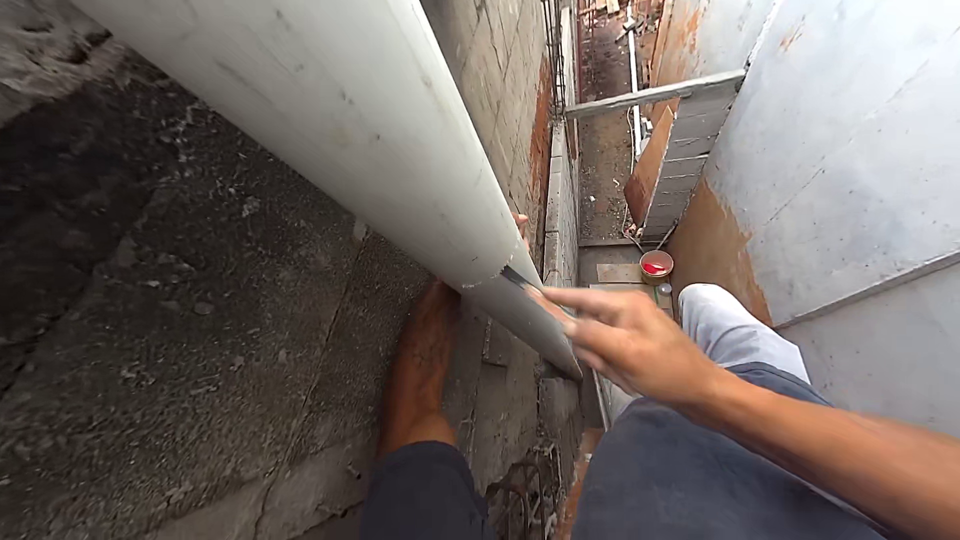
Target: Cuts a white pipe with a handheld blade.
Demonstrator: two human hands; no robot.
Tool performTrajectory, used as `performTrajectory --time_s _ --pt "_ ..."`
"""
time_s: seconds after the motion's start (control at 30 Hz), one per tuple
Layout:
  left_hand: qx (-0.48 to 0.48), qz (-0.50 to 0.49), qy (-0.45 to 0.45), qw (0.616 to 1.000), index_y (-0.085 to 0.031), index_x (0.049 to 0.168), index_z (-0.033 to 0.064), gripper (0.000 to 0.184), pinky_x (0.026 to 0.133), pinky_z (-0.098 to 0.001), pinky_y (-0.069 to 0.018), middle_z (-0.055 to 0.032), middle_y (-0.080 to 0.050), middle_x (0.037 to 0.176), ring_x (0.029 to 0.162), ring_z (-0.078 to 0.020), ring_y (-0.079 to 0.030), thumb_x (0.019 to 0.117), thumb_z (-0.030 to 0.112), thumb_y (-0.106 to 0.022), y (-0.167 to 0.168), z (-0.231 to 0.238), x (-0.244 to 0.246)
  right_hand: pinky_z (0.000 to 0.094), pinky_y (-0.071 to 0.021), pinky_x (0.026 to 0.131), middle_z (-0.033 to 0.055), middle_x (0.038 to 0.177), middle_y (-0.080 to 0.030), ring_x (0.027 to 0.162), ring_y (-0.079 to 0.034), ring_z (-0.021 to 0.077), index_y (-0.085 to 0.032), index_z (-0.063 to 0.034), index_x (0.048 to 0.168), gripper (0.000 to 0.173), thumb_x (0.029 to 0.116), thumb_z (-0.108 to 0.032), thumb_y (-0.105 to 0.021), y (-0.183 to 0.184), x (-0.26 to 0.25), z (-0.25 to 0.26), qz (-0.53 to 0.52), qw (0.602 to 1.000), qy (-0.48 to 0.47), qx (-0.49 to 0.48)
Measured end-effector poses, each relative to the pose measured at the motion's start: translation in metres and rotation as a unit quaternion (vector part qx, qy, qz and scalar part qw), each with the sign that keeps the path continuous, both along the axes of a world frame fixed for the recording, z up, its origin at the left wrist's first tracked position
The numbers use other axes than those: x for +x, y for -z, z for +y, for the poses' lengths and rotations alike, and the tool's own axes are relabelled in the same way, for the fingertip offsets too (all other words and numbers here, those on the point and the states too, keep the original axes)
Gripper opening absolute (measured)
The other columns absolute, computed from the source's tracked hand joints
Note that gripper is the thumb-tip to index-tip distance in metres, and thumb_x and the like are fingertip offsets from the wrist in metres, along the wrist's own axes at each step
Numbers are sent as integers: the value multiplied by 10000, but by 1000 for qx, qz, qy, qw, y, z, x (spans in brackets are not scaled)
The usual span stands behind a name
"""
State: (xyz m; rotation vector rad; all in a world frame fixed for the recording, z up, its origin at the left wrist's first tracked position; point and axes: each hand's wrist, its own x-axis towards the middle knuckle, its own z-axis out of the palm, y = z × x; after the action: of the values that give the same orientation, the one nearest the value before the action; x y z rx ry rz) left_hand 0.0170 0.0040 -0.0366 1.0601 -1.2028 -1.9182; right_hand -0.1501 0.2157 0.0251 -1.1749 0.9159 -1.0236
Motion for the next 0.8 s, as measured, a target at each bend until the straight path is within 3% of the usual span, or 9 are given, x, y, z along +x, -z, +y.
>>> performTrajectory --time_s 0.07,0.2,0.3,0.4,0.5,0.57,0.63,0.73,0.8 --pt "-19 48 -34 998 -521 742 134 359 435 -235 -496 40 -489 512 411 -85 -510 1060 96 -358 5 4 -5 205 -343 401 -44 568 -497 420 -390 35 -599 -86 1439 433 1015 -113 -511 0 13 -20 -6 1000 -7 3" --pt "-15 3 33 999 -516 771 136 362 490 -264 -525 45 -514 541 456 -95 -546 1087 139 -338 1 -6 4 194 -331 367 -82 570 -473 404 -370 23 -571 -65 1461 480 989 -110 -496 3 -6 9 -11 1000 -7 -10" --pt "-18 -14 -36 999 -536 837 109 314 474 -235 -500 42 -499 552 451 -80 -523 1086 125 -344 -2 9 -4 185 -325 380 -64 567 -488 410 -372 19 -596 -62 1428 438 1003 -97 -497 2 8 -6 -34 999 2 14" --pt "-30 42 -55 997 -535 785 111 310 432 -226 -478 37 -489 543 423 -78 -491 1057 92 -387 -1 9 -6 198 -328 394 -50 575 -476 420 -374 34 -564 -52 1459 458 1009 -85 -491 1 18 -18 -58 998 -11 14" --pt "1 -12 4 1000 -518 809 120 330 476 -251 -511 43 -504 545 449 -90 -532 1086 131 -340 -5 1 -1 185 -337 376 -75 582 -489 415 -384 20 -563 -36 1456 467 997 -85 -493 3 5 6 -56 998 2 5" --pt "20 -87 -59 994 -504 845 100 301 485 -216 -489 38 -469 566 456 -71 -498 1095 122 -337 -27 19 -14 183 -330 379 -66 563 -492 409 -378 17 -577 -38 1438 446 1003 -92 -496 2 14 0 -54 998 16 21" --pt "30 -100 -110 988 -502 856 94 275 488 -185 -472 27 -466 594 470 -62 -486 1087 108 -353 -44 35 -26 191 -328 376 -36 550 -487 399 -380 30 -580 -42 1436 434 1011 -77 -501 3 27 -16 -70 997 16 31" --pt "-7 3 3 1000 -514 792 131 328 483 -245 -509 47 -498 560 462 -84 -528 1082 136 -362 -8 5 0 201 -338 383 -54 583 -490 416 -383 35 -557 -48 1463 466 1005 -97 -490 4 18 -1 -70 997 1 26" --pt "-5 -15 23 1000 -507 797 136 341 492 -257 -522 54 -499 544 458 -88 -538 1093 145 -339 -2 0 2 192 -342 375 -63 582 -497 415 -390 29 -552 -29 1461 468 1001 -84 -492 7 9 15 -78 997 8 22"
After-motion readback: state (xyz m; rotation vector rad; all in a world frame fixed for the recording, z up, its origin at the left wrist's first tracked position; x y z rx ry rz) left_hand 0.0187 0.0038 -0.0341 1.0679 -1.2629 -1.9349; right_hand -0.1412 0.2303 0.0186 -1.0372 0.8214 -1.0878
